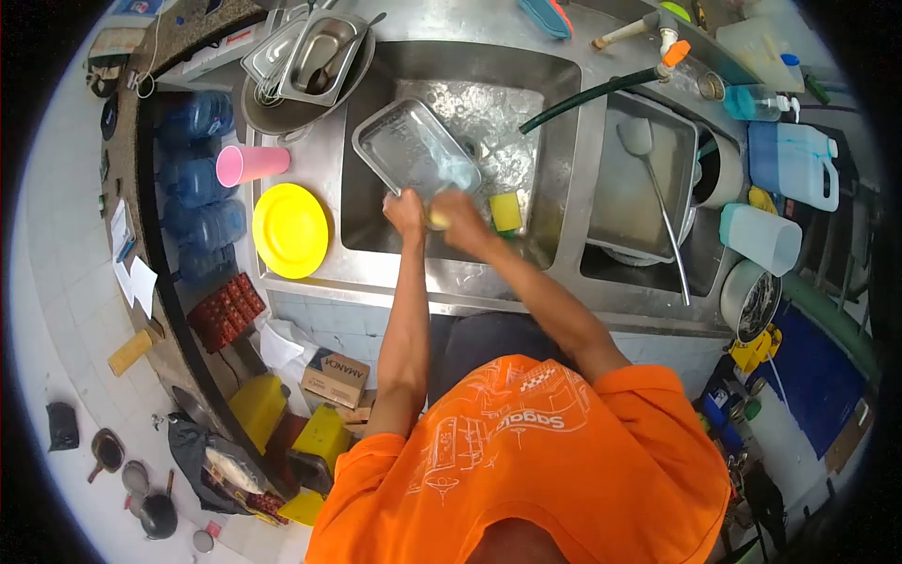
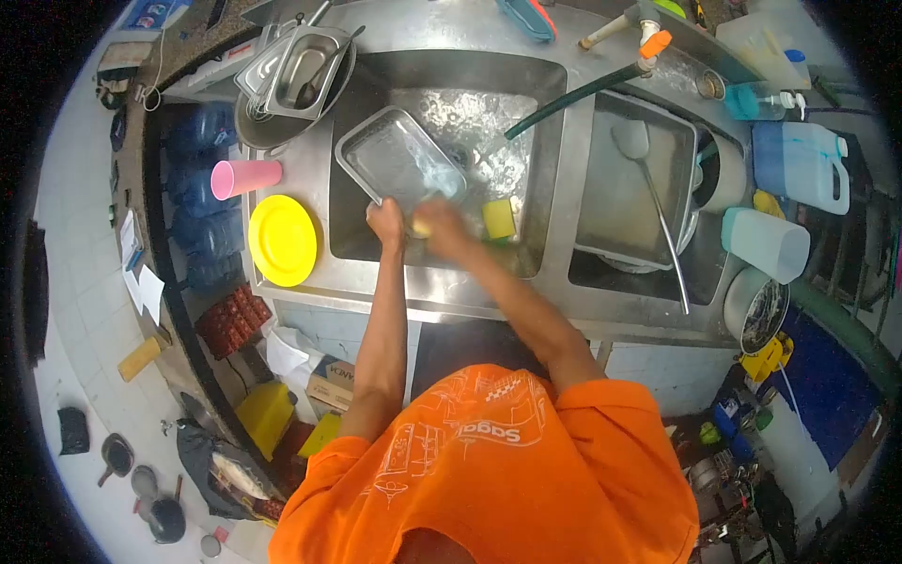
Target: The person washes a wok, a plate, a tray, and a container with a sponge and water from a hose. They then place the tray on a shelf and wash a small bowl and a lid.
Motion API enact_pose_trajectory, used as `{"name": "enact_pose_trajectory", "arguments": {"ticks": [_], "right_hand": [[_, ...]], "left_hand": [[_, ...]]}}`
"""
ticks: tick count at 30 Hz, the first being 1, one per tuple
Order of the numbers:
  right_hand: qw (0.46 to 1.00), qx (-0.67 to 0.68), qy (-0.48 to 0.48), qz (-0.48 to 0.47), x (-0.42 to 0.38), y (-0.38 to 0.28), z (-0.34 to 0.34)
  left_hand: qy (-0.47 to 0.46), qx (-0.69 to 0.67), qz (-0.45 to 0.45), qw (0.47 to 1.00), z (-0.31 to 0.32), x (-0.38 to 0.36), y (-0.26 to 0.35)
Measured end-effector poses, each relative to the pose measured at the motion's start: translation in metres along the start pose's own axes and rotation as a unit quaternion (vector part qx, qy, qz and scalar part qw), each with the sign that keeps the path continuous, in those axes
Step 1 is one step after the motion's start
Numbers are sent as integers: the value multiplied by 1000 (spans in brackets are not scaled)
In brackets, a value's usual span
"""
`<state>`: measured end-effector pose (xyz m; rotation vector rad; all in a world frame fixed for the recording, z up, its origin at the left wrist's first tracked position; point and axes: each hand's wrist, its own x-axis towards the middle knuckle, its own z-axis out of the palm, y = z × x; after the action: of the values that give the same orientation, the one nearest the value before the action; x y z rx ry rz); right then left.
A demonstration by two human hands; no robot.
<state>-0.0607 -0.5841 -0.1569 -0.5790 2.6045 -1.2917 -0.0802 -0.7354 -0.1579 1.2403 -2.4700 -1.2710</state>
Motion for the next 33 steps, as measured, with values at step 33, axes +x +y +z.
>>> {"name": "enact_pose_trajectory", "arguments": {"ticks": [33], "right_hand": [[945, 113, 305, -43, 41, -41, -33]], "left_hand": [[-187, -114, 37, 975, -32, -44, 65]]}}
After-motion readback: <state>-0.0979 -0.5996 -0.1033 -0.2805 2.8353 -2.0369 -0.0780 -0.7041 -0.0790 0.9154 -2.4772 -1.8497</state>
